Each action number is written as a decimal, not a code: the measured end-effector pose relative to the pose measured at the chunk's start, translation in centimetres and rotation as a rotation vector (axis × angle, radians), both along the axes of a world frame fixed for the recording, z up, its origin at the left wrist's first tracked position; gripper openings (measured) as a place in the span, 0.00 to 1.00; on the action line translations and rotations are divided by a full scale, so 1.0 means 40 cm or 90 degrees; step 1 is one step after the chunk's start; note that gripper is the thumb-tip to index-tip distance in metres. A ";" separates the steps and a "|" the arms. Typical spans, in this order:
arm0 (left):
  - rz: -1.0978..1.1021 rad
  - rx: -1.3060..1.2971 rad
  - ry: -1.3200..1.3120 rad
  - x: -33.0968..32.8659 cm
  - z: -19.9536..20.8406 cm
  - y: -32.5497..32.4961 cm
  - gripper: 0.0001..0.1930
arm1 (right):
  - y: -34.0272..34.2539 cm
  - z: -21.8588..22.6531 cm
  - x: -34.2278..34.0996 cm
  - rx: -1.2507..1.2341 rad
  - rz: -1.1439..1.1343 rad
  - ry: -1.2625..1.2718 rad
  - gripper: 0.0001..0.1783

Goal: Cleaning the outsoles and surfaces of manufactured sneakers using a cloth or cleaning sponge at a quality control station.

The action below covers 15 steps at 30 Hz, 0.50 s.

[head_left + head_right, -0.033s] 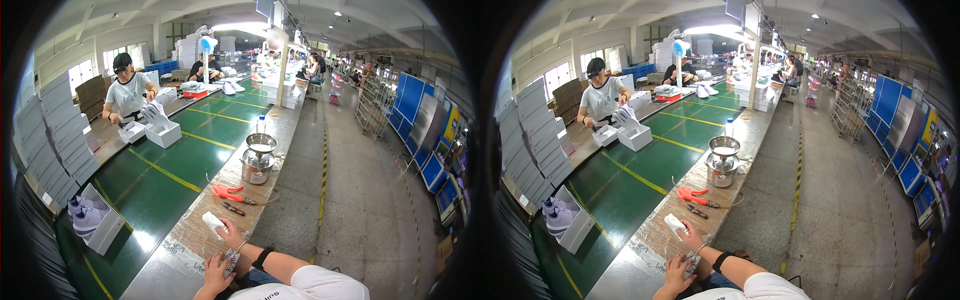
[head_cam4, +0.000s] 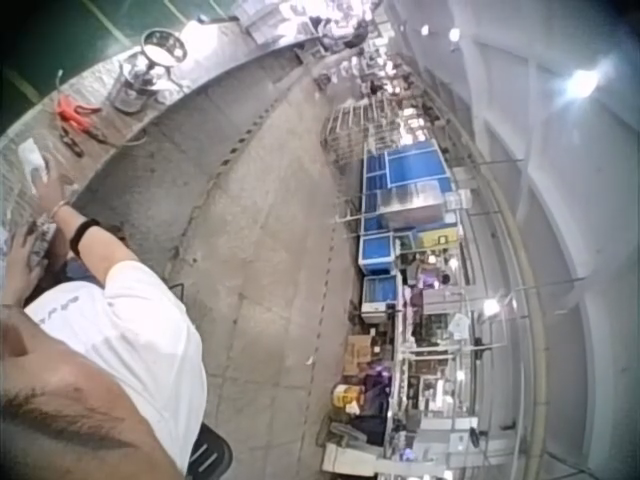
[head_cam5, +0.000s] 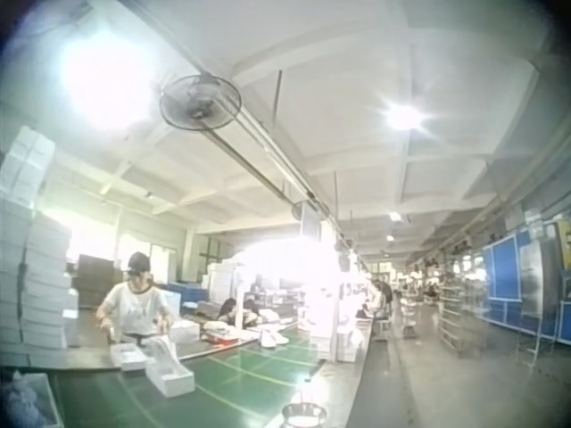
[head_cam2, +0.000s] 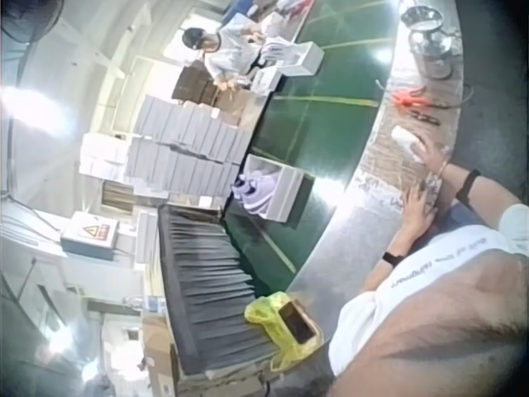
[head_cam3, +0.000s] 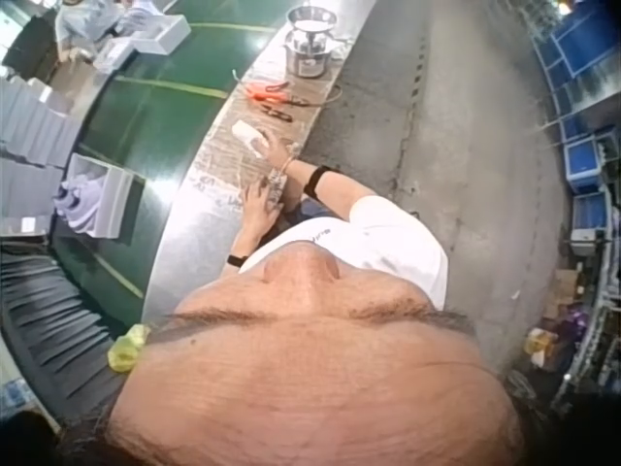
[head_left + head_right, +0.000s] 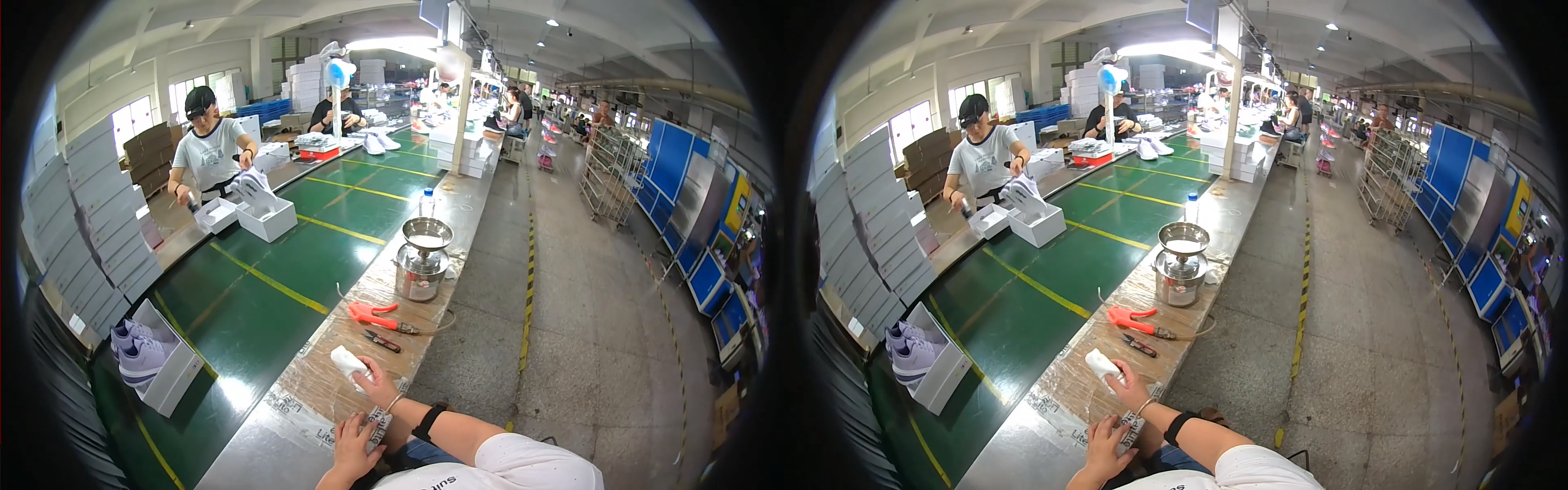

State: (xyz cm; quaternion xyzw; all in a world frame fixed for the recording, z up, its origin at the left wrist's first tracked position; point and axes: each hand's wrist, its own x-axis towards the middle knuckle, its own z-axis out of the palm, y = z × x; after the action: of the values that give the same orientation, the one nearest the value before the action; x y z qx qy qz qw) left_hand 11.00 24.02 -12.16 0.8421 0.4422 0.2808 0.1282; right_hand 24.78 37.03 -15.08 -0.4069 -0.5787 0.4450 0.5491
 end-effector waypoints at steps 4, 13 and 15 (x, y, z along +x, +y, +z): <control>-0.004 -0.003 -0.003 -0.002 0.001 0.001 0.28 | -0.010 0.012 -0.003 0.011 0.006 -0.037 0.22; -0.002 -0.004 -0.006 -0.003 -0.002 0.002 0.28 | -0.011 0.004 -0.008 0.007 0.027 -0.077 0.21; -0.002 -0.004 -0.007 -0.003 -0.002 0.002 0.28 | -0.011 0.004 -0.008 0.004 0.023 -0.074 0.21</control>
State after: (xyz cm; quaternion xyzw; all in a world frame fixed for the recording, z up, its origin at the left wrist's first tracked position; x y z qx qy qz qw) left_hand 10.88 24.11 -12.23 0.8408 0.4410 0.2842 0.1336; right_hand 24.45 36.59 -14.94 -0.4199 -0.6182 0.4285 0.5079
